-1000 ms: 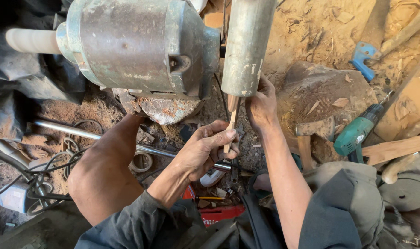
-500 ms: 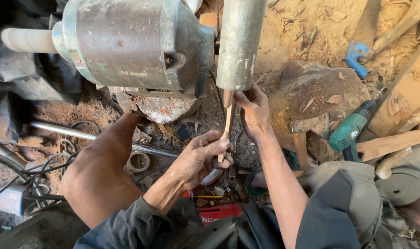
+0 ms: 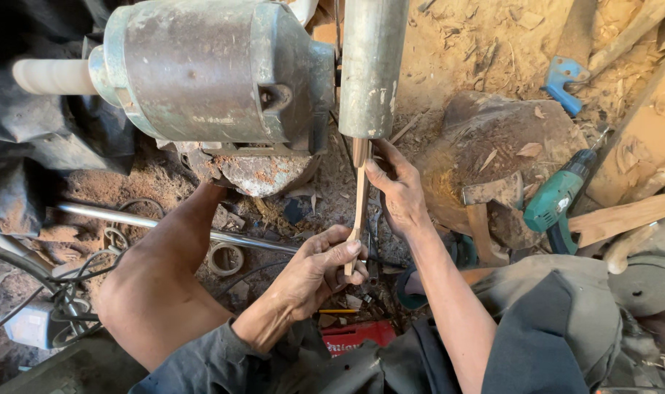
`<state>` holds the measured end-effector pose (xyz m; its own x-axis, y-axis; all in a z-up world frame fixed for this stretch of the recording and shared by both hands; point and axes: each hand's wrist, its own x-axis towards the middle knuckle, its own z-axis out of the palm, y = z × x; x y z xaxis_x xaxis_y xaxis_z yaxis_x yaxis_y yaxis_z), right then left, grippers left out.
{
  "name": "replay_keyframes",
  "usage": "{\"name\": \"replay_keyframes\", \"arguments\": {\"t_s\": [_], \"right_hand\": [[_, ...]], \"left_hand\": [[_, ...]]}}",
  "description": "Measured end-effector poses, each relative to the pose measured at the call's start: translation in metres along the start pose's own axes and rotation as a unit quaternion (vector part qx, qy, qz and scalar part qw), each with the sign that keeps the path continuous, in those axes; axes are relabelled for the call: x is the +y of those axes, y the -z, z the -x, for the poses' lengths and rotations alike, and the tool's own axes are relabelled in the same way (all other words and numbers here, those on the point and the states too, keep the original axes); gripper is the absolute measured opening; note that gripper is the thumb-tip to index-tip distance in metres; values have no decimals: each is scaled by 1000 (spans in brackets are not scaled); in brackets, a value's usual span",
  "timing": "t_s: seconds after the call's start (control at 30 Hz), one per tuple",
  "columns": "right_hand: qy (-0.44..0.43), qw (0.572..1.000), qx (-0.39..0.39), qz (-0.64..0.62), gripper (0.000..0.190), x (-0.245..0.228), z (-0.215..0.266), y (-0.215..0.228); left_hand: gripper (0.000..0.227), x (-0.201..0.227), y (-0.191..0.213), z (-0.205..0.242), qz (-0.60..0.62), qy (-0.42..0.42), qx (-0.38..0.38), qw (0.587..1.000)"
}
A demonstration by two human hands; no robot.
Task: The person uses a belt sander to smooth and shape a curved wooden piece, then switches to an angle grinder with a sanding disc to further refine the surface. The person holds the wood with both hands and rotates it to access different areas.
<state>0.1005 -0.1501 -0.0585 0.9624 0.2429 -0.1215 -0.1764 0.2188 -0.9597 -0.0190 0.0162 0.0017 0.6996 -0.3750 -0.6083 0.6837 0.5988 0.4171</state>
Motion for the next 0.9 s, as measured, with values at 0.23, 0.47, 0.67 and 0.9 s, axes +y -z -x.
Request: {"name": "replay_keyframes", "arguments": {"t_s": [0.23, 0.47, 0.67, 0.9], "right_hand": [[-9, 1000, 2, 12, 68, -5, 12, -2], [-63, 998, 15, -27, 73, -13, 35, -3], [-43, 984, 7, -172, 79, -27, 32, 12], [12, 992, -46, -120, 79, -33, -6, 11]], "left_hand": [[42, -7, 0, 13, -4, 21, 1, 1000], [48, -24, 3, 23, -7, 43, -17, 999], [54, -33, -5, 21, -72, 31, -33, 996], [63, -7, -14, 2, -55, 16, -52, 997]]}}
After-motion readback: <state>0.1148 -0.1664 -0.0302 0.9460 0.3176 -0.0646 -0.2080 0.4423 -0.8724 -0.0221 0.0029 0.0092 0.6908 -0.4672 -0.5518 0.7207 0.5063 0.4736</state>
